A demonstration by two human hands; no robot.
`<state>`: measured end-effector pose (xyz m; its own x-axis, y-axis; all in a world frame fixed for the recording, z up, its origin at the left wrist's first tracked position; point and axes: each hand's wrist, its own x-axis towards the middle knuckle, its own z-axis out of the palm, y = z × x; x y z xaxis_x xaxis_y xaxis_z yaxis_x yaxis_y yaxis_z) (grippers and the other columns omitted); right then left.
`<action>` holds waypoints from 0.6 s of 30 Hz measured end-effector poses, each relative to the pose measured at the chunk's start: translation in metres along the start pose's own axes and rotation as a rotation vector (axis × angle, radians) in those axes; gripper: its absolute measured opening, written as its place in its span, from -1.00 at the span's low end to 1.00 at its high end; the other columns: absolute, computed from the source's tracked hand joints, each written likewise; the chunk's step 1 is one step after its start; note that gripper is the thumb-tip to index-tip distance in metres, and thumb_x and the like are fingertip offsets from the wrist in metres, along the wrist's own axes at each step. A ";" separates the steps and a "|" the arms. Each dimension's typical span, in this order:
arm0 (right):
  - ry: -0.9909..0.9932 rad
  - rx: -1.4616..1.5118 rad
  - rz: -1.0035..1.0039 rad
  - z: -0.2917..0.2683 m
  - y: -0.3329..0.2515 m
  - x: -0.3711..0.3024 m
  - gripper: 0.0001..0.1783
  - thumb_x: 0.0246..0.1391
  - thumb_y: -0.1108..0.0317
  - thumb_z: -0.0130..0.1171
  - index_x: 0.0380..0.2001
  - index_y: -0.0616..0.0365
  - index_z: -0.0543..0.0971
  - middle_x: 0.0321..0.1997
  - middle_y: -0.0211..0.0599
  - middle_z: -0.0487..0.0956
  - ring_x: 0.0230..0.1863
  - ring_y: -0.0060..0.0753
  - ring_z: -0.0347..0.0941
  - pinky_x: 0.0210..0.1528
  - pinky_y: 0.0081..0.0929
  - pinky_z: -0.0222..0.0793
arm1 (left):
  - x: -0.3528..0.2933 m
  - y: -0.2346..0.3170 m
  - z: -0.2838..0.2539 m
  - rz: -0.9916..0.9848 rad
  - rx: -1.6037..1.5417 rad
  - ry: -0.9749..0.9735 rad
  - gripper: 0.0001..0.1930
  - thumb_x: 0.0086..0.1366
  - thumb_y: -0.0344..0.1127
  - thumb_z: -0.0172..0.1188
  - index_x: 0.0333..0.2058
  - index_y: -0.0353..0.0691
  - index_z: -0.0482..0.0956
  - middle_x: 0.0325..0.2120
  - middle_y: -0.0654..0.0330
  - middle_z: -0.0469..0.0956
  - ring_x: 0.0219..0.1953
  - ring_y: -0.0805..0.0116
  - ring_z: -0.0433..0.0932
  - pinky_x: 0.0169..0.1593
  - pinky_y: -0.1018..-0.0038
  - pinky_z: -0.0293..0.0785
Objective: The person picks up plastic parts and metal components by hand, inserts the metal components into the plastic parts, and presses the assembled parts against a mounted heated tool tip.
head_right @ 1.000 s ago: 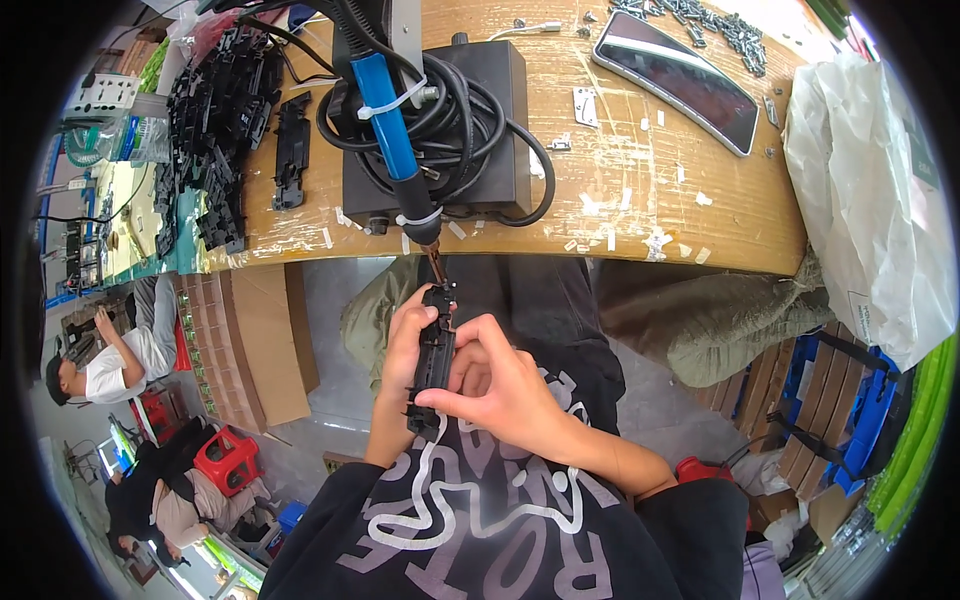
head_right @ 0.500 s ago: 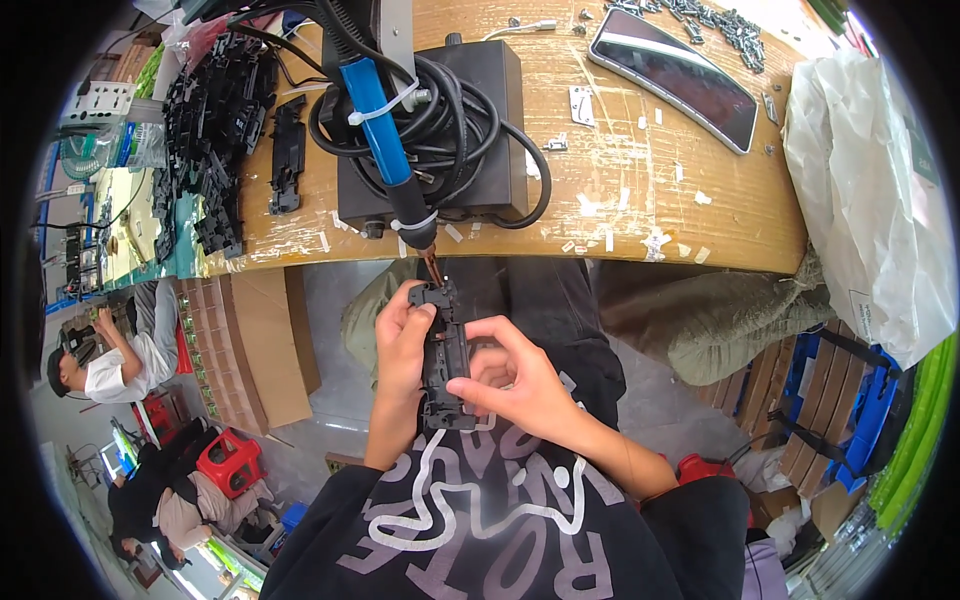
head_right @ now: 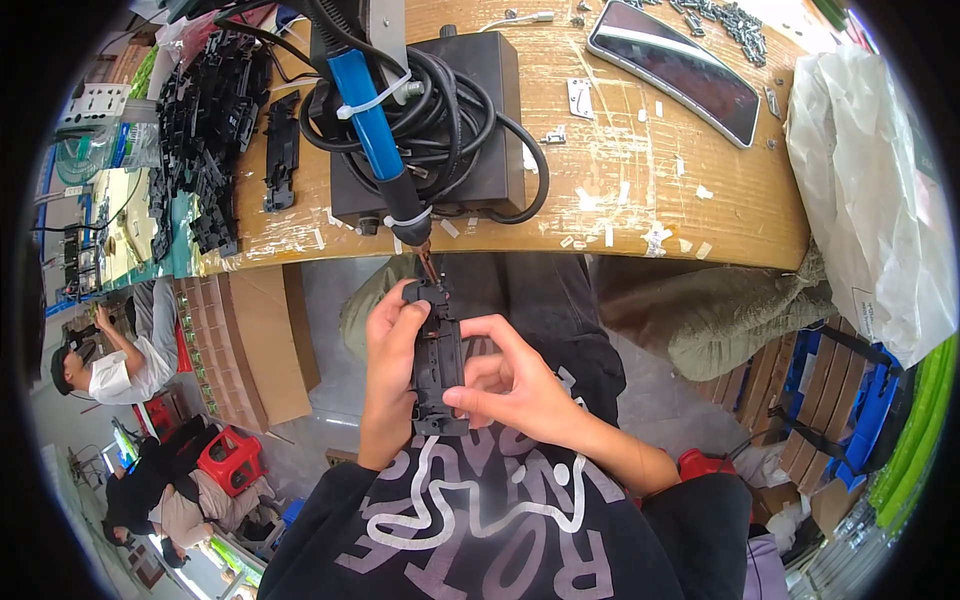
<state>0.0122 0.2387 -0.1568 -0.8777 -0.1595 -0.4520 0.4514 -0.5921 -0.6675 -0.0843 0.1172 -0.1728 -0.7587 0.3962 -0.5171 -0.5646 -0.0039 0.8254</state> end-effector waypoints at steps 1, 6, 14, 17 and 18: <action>-0.008 0.011 0.008 -0.001 0.000 0.000 -0.48 -0.08 0.50 0.13 -0.09 0.14 0.10 -0.60 -0.34 0.45 -0.61 -0.60 0.39 -0.57 -0.71 0.29 | -0.001 0.003 0.001 -0.021 -0.040 -0.004 -0.92 0.12 -0.50 -0.05 -0.38 -0.31 0.39 -0.65 0.39 0.36 -0.65 0.74 0.26 -0.60 0.74 0.17; -0.012 0.027 0.025 0.000 0.001 0.002 -0.49 -0.08 0.52 0.11 -0.08 0.16 0.11 -0.57 -0.33 0.45 -0.56 -0.56 0.41 -0.54 -0.68 0.33 | -0.003 0.010 0.004 -0.073 -0.103 0.009 -0.91 0.12 -0.48 -0.07 -0.39 -0.30 0.40 -0.62 0.35 0.39 -0.61 0.70 0.32 -0.55 0.72 0.26; -0.006 0.006 -0.005 -0.008 0.014 0.003 -0.51 -0.08 0.57 0.09 -0.07 0.18 0.15 -0.55 -0.34 0.44 -0.52 -0.57 0.41 -0.48 -0.66 0.36 | -0.002 -0.003 0.002 0.008 -0.043 0.007 -0.84 0.11 -0.37 -0.07 -0.37 -0.29 0.42 -0.57 0.31 0.43 -0.60 0.64 0.37 -0.55 0.69 0.32; 0.010 -0.012 -0.032 -0.011 0.019 0.003 -0.51 -0.09 0.52 0.12 -0.09 0.15 0.15 -0.58 -0.39 0.43 -0.59 -0.62 0.37 -0.54 -0.71 0.28 | -0.001 -0.009 -0.001 0.004 -0.096 -0.021 -0.90 0.14 -0.48 -0.09 -0.36 -0.30 0.40 -0.58 0.34 0.42 -0.59 0.71 0.35 -0.54 0.74 0.27; 0.014 -0.011 -0.029 -0.011 0.019 0.004 -0.51 -0.09 0.53 0.12 -0.09 0.16 0.16 -0.58 -0.39 0.43 -0.59 -0.62 0.37 -0.54 -0.71 0.29 | 0.000 -0.009 0.000 0.005 -0.097 -0.020 -0.90 0.14 -0.48 -0.09 -0.36 -0.30 0.40 -0.58 0.34 0.42 -0.59 0.71 0.35 -0.54 0.74 0.27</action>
<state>0.0193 0.2357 -0.1775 -0.8881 -0.1312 -0.4405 0.4274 -0.5880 -0.6867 -0.0788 0.1170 -0.1805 -0.7553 0.4146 -0.5076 -0.5904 -0.0940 0.8016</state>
